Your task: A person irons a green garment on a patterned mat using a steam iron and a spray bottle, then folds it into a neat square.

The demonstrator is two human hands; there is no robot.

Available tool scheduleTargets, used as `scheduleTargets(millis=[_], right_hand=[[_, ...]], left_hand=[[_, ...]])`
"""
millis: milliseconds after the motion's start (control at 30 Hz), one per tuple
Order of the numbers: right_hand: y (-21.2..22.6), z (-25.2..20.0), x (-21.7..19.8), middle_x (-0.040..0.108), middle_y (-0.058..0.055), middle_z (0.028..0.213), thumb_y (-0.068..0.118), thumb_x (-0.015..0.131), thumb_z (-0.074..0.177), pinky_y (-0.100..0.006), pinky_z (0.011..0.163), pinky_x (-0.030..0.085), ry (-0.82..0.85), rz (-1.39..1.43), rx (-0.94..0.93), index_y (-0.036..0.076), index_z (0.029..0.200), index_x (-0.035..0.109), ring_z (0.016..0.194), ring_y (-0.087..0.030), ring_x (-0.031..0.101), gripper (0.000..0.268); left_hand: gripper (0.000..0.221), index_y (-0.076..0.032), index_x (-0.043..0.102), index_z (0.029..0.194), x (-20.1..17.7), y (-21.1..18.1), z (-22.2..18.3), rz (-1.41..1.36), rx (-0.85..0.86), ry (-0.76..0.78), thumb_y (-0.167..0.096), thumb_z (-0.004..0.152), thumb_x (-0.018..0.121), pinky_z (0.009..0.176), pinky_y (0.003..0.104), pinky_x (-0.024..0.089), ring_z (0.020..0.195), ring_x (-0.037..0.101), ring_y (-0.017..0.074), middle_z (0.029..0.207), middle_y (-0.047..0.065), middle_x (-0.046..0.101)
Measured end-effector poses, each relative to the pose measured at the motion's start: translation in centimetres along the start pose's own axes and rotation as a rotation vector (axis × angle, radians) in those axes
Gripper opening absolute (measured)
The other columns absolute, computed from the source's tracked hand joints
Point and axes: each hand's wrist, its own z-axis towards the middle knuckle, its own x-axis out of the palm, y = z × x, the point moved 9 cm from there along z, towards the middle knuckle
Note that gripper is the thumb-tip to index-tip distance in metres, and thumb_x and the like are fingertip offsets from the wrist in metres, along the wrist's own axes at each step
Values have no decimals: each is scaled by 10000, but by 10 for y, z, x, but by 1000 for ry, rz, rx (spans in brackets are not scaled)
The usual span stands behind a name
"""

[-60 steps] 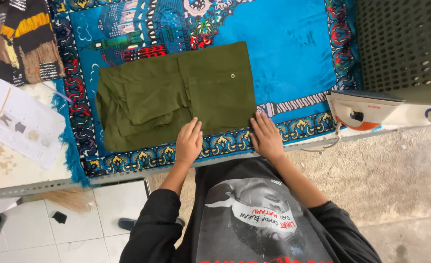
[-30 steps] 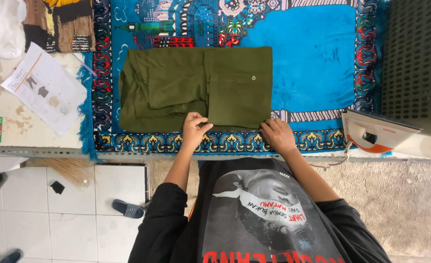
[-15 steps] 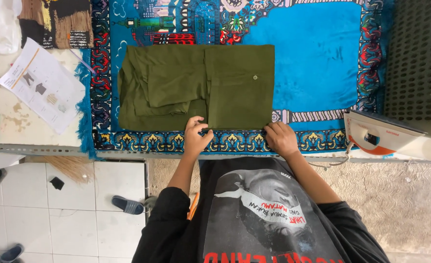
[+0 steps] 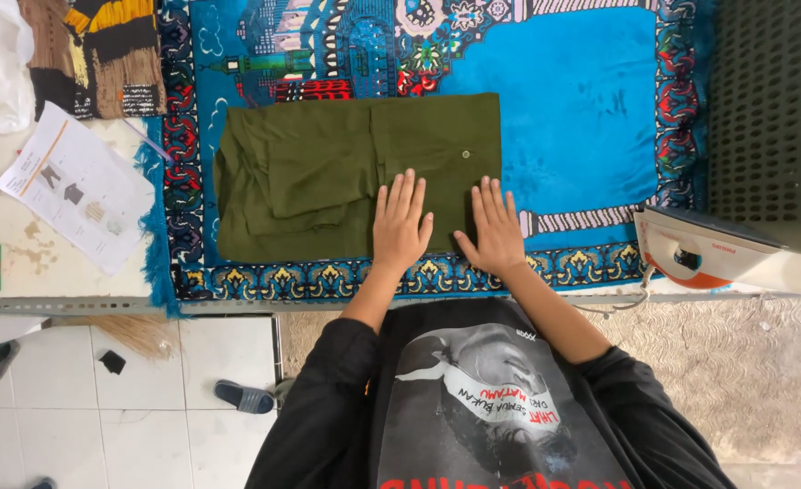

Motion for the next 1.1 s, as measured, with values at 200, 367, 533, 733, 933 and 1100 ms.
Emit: scheduleTargets(millis=[200, 367, 533, 733, 933, 1100], right_hand=[[-1, 11, 29, 202, -220, 1696, 629, 448, 969, -533, 1271, 65, 87, -65, -41, -13, 1606, 283, 1580, -362, 147, 919], [-7, 12, 33, 206, -198, 1697, 657, 474, 934, -519, 1275, 84, 87, -10, -21, 7, 1606, 278, 1573, -344, 174, 955], [-34, 36, 25, 332, -222, 1637, 579, 567, 919, -494, 1240, 226, -6, 88, 81, -2, 1576, 347, 1521, -362, 305, 904], [-53, 109, 23, 244, -229, 1673, 382, 497, 1054, -515, 1245, 158, -76, 34, 105, -26, 1595, 314, 1553, -372, 216, 702], [-79, 130, 55, 157, -191, 1704, 386, 396, 1103, -509, 1263, 47, 58, 72, 198, 5, 1621, 282, 1577, -333, 100, 653], [-82, 128, 60, 104, -148, 1719, 403, 414, 1104, -491, 1270, 15, 116, 81, 201, 56, 1644, 230, 1583, -300, 47, 668]], left_hand=[[611, -188, 393, 1594, 34, 36, 9, 12, -112, 147, -459, 1054, 484, 1247, 577, 112, 1551, 240, 282, 1683, 108, 275], [656, -189, 443, 1565, 31, 41, 12, -4, -183, 131, -525, 1006, 522, 1231, 607, 96, 1543, 247, 328, 1665, 136, 307], [626, -91, 538, 1447, 26, 38, 34, 26, -174, 36, -500, 974, 540, 1241, 590, 110, 1517, 315, 317, 1614, 170, 382], [512, -86, 439, 1544, 51, 55, 99, -33, -161, 105, -261, 1063, 428, 1268, 553, 101, 1549, 261, 284, 1661, 147, 303], [458, -107, 553, 1401, 82, 148, 120, 37, -524, 83, -257, 981, 654, 1054, 462, 395, 1250, 496, 281, 1333, 83, 544], [591, -179, 549, 1142, 149, 204, 109, -180, -667, 352, -268, 700, 931, 984, 364, 477, 1185, 456, 310, 1240, 42, 400]])
